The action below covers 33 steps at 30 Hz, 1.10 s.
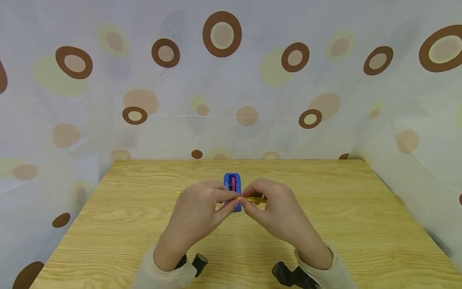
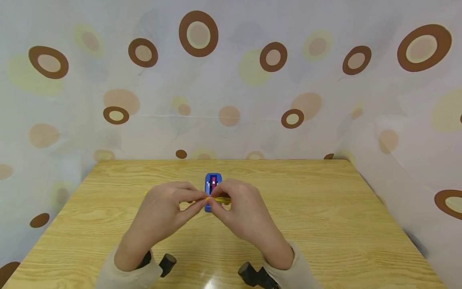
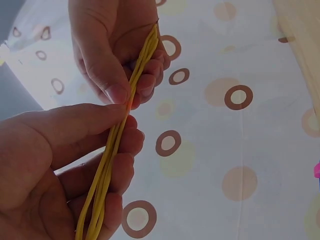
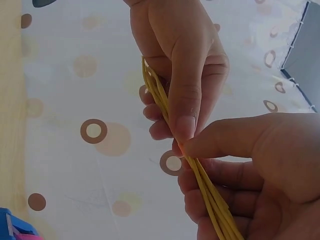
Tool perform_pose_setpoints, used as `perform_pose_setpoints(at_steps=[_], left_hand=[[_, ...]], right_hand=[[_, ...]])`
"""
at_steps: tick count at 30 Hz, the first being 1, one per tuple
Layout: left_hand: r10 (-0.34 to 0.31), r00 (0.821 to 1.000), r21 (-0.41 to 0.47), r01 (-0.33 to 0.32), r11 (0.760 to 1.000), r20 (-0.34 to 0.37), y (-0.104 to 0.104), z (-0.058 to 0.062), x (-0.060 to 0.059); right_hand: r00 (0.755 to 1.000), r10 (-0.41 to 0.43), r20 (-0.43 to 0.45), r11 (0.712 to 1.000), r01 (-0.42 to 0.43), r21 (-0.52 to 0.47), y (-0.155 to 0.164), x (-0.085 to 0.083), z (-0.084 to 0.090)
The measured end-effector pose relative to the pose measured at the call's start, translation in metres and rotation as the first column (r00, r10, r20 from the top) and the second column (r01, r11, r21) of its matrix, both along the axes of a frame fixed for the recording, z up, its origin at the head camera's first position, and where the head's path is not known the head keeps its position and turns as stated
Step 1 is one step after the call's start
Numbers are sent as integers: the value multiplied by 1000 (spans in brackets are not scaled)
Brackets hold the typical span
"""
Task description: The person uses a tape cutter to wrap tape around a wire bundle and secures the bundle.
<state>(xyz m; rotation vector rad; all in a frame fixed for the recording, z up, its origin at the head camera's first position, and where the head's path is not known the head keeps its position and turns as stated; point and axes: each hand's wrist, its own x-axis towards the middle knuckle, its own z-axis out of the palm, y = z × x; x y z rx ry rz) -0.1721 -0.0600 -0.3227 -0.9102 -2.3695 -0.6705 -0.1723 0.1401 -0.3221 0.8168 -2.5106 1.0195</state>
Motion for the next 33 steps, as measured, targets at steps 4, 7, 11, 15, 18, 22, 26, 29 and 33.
perform_pose_setpoints(at_steps=[4, 7, 11, 15, 18, 22, 26, 29, 33], left_hand=[[0, 1000, -1, 0, 1000, 3, 0, 0, 0], [-2, 1000, -1, 2, 1000, 19, -1, 1, 0], [-11, 999, 6, 11, 1000, 47, -1, 3, 0], [-11, 997, 2, 11, 1000, 72, -2, 4, 0], [-3, 995, -10, 4, 1000, 98, -3, 4, 0], [6, 989, -20, -3, 1000, 149, -3, 4, 0], [12, 983, -17, -9, 1000, 182, -4, 4, 0], [9, 986, -7, -8, 1000, 169, -4, 4, 0], [-2, 992, 4, 1, 1000, 129, -4, 3, -1]], right_hand=[[1000, 0, -18, 1000, 0, 1, 0, 0, 0], [999, 0, -34, 1000, 1, 5, 0, 0, -1], [999, -1, -51, 1000, 2, 12, 0, 0, -1], [998, 4, -58, 1000, -4, 10, 0, 0, -1], [998, 9, -56, 1000, -9, 5, -1, 0, -1], [998, 12, -58, 1000, -12, 0, -2, 0, -1], [998, 12, -67, 1000, -11, 4, -2, 0, -1], [997, 13, -70, 1000, -13, 4, -2, -1, -1], [998, 17, -65, 1000, -17, -5, -3, -1, -1]])
